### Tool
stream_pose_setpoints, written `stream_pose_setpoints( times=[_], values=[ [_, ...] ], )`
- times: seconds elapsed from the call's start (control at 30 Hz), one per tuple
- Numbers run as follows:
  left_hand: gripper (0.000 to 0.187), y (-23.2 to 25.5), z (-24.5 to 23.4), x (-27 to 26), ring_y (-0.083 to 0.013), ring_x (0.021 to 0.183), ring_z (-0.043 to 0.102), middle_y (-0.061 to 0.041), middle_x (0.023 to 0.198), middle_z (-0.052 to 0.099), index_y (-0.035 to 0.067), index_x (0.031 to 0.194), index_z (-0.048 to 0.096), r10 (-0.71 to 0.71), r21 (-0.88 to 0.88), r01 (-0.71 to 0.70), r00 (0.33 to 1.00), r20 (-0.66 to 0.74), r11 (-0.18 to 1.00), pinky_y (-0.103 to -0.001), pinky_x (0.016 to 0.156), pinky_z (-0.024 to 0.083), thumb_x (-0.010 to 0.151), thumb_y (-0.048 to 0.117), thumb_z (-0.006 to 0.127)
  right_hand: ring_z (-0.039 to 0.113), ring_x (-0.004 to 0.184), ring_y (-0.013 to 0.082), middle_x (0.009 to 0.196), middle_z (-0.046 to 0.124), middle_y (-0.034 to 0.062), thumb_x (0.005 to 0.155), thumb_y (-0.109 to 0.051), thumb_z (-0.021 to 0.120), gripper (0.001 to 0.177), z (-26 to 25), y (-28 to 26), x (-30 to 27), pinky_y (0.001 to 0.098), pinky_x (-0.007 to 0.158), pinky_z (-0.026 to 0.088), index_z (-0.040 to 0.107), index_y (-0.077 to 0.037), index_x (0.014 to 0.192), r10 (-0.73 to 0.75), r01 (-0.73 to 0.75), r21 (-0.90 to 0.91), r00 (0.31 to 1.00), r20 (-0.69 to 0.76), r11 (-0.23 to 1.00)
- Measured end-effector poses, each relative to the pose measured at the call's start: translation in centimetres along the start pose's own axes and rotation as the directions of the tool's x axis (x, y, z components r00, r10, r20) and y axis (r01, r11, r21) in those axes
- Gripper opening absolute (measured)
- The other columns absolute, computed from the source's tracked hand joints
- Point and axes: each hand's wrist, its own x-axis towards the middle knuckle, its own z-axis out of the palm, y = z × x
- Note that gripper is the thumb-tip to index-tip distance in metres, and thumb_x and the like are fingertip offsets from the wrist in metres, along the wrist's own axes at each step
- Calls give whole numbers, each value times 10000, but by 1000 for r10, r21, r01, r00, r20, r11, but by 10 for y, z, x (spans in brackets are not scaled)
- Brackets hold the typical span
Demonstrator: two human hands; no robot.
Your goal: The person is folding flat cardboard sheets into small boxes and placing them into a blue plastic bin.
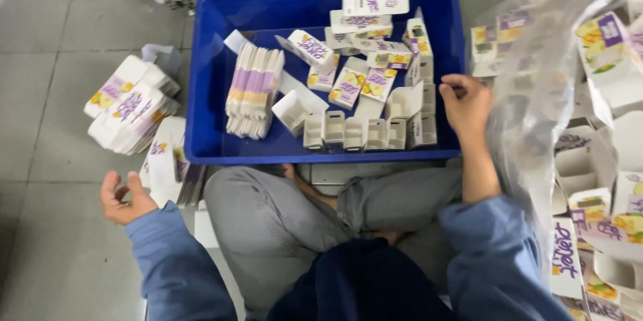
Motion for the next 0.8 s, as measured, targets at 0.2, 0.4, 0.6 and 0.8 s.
stream_pose_setpoints(
  times=[0.2,0.4,0.6,0.8],
  values=[
    [102,147,64,-36,-230,629,642,-180,675,657,-6,949,781,232,-480,-116,953,192,870,-321,764,541,954,-104,810,736,800,341,807,749,71,820,-120,790,138,45,96,20,408,743,561,808,-197,933,197,-179,-186,977,85,966],
    [237,148,154,-105,-279,500,551,-88,532,567,123,691,754,417,-383,-288,853,315,878,-307,570,445,919,96,814,729,724,276,716,733,64,960,-396,811,275,33,54,-5,335,646,528,795,-198,769,260,-261,-8,962,-80,965],
    [325,146,157,-93,-203,531,565,-9,571,637,139,761,782,427,-354,-310,844,325,882,-286,633,495,1072,120,690,690,664,262,725,723,92,876,-217,892,165,26,2,-9,350,627,551,807,-75,889,85,-85,-40,996,-7,996],
    [371,138,164,-96,-209,507,597,-44,546,619,76,767,782,370,-401,-213,851,373,891,-289,620,505,1104,106,629,726,674,305,702,735,80,814,-121,871,92,41,11,-6,383,599,577,788,-82,825,127,-109,-226,990,65,968]
  ],
)
